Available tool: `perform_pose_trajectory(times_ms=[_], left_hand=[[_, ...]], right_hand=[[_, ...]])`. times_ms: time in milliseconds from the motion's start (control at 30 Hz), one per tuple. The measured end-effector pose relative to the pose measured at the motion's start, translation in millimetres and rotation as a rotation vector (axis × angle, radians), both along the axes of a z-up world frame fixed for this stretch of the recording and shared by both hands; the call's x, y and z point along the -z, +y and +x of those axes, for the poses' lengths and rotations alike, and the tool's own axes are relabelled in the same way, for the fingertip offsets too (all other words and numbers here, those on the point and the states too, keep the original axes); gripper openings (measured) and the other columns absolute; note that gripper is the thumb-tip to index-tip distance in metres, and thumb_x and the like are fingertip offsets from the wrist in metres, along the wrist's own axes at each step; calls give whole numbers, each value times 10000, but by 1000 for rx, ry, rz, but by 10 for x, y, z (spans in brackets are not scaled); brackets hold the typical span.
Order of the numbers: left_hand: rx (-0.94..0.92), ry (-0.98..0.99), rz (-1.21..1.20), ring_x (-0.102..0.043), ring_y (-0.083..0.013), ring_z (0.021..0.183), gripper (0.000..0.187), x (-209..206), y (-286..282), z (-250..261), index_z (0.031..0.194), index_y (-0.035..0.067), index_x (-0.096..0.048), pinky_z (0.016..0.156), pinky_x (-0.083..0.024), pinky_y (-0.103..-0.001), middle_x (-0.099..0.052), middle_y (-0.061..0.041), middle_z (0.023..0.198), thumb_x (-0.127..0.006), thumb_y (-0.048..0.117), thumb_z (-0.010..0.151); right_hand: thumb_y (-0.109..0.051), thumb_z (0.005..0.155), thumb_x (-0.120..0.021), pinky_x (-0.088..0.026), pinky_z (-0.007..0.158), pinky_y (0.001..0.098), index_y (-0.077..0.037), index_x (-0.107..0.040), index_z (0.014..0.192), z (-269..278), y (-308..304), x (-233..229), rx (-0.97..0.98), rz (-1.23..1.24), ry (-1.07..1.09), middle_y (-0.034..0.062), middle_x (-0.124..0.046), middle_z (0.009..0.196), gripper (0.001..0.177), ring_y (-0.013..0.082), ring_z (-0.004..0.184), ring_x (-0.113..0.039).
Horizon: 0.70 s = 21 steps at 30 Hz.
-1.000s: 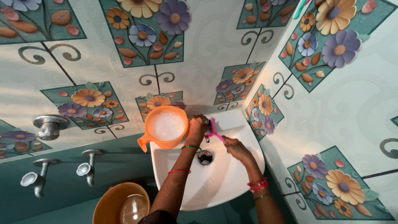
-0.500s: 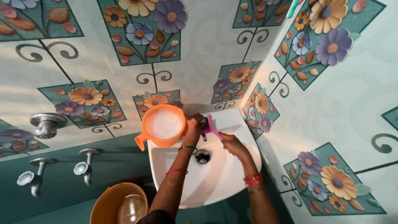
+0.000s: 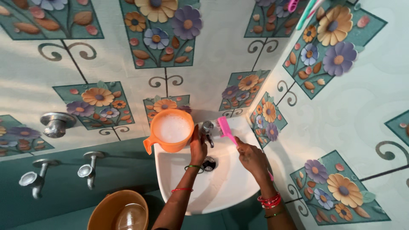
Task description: The person pours soapy water from an orange jug into a white sink, then scrubs the sink basin and faucet with a pink brush. The person repeatedly rinses the brush and continues scrubbing different areas of the sink.
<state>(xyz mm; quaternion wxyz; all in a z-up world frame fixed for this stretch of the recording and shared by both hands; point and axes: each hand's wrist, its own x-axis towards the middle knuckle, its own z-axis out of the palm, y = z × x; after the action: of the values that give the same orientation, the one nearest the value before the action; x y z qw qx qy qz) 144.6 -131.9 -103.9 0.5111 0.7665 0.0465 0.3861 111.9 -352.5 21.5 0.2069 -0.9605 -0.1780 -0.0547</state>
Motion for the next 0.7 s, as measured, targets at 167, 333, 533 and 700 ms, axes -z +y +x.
perform_pose_trajectory(times_ms=[167, 333, 533, 700], left_hand=[[145, 306, -207, -618, -312, 815, 673, 43, -36, -24, 1506, 56, -456, 771, -527, -396, -625, -171, 907, -479, -133, 861], [135, 259, -267, -573, -251, 778, 646, 9, -21, 27, 1476, 53, -492, 767, -508, -345, -610, -128, 872, -482, -142, 860], [196, 247, -369, -512, -256, 809, 706, 0, 40, 18, 1435, 37, -565, 759, -488, -344, -595, -181, 927, -424, -195, 783], [132, 183, -230, -600, -400, 1121, 620, 53, 86, -120, 1429, -3, -540, 963, -484, -399, -637, -253, 1260, -492, -140, 827]], right_hand=[[-169, 862, -593, -580, 727, 499, -260, -575, 1412, 127, 590, -123, 0, -203, -25, 85, -738, 986, 558, 370, 822, -710], [-148, 848, -604, -572, 702, 506, -208, -600, 1382, 190, 675, -165, -108, -284, -118, 89, -747, 958, 537, 364, 833, -714], [-154, 833, -629, -578, 655, 490, -210, -564, 1418, 15, 666, -272, -114, -366, -95, 111, -723, 923, 592, 362, 762, -714], [-134, 795, -667, -584, 604, 444, -150, -561, 1427, -264, 784, -322, -161, -469, -184, 124, -694, 868, 642, 322, 689, -715]])
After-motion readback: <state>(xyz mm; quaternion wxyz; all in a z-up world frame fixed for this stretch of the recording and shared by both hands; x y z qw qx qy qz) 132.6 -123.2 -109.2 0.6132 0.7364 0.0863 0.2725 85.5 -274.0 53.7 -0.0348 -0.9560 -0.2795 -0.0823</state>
